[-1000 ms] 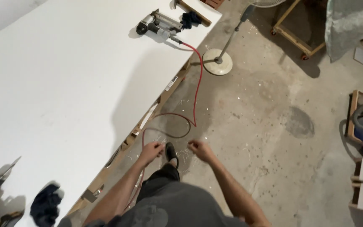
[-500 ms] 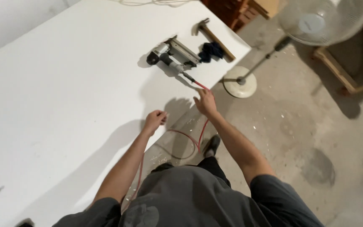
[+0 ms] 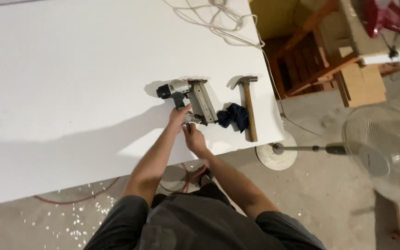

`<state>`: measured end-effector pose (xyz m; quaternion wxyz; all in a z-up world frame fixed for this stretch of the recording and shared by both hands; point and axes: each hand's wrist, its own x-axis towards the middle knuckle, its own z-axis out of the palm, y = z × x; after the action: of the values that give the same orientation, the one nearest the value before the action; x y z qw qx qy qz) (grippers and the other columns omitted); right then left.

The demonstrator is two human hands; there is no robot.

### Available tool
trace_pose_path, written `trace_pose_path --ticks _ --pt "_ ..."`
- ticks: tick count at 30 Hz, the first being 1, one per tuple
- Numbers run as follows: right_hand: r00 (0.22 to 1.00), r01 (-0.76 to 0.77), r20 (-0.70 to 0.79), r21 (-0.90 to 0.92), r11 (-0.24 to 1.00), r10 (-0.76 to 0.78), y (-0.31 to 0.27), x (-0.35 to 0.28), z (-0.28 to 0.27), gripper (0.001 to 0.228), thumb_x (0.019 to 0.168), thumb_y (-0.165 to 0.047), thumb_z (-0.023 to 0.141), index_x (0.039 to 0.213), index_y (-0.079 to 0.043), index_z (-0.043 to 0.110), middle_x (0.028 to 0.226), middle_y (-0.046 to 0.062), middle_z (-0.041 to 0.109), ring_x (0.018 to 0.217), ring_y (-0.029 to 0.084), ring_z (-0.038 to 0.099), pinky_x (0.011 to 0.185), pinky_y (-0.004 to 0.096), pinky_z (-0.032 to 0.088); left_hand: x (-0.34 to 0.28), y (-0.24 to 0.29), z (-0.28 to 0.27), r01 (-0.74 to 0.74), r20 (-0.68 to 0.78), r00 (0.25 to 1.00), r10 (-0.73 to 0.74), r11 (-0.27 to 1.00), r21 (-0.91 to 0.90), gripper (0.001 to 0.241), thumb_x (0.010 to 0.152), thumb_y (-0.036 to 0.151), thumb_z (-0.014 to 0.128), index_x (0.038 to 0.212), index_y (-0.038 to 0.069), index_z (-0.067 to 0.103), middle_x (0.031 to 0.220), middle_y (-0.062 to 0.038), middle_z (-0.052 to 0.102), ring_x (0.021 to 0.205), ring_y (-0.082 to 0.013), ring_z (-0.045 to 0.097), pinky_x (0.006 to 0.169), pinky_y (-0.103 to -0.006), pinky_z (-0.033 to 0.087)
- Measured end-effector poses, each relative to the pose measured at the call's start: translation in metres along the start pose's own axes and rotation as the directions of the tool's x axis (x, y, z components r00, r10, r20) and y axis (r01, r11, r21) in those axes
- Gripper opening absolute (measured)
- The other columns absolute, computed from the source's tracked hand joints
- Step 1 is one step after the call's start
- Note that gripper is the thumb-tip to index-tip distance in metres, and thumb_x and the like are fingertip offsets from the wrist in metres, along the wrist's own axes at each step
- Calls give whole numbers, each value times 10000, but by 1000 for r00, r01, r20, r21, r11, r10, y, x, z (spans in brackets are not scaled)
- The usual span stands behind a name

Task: Assemble wooden components using a nail gun and measure dimensions with a tape measure.

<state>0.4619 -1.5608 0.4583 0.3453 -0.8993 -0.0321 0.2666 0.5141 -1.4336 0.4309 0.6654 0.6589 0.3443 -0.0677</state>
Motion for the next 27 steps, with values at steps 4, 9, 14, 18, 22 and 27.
trace_pose_path --ticks 4,9,14,18,22,27 --pt "999 26 44 -25 999 -25 3 -15 -24 388 1064 -576 366 1111 -208 481 931 181 745 976 409 733 876 531 573 4 -15 27 18 -151 986 -66 954 -299 520 868 323 805 1170 -34 580 884 -174 779 811 -278 777 759 -422 612" --pt "985 135 106 6 991 -135 7 -37 -49 360 1071 -496 365 1096 -157 483 889 215 728 934 434 735 831 545 580 -36 -3 35 -47 -289 956 -55 942 -333 484 836 304 796 1158 24 568 829 -153 782 707 -250 781 670 -411 621" --pt "839 438 -219 -272 857 -498 58 -63 13 212 1037 -386 526 948 -194 533 623 100 633 627 316 722 554 437 568 -51 -24 14 -215 -377 925 37 870 -443 356 884 197 744 1083 -19 544 754 -172 740 608 -245 747 589 -388 617" --pt "902 380 183 88 921 -390 73 -138 -18 308 1059 -412 461 1072 -109 519 777 292 664 812 522 696 665 616 534 -102 -24 -32 -273 -462 886 27 837 -474 377 851 179 764 1123 6 570 786 -147 732 651 -223 744 632 -388 615" --pt "856 343 303 272 899 -419 71 -186 -53 382 1057 -398 520 1138 -30 582 1030 322 672 1026 523 659 835 582 520 -190 -109 -78 -280 -260 957 127 635 -720 306 840 132 851 1018 15 631 832 -216 727 777 -329 768 804 -495 621" --pt "808 422 340 235 876 -481 51 -254 -76 341 959 -354 728 1095 -42 736 985 268 723 957 412 722 801 489 569 -404 -76 -42 -123 23 952 305 450 -884 134 835 35 708 948 -19 756 1098 -214 765 1140 -351 711 1147 -549 401"
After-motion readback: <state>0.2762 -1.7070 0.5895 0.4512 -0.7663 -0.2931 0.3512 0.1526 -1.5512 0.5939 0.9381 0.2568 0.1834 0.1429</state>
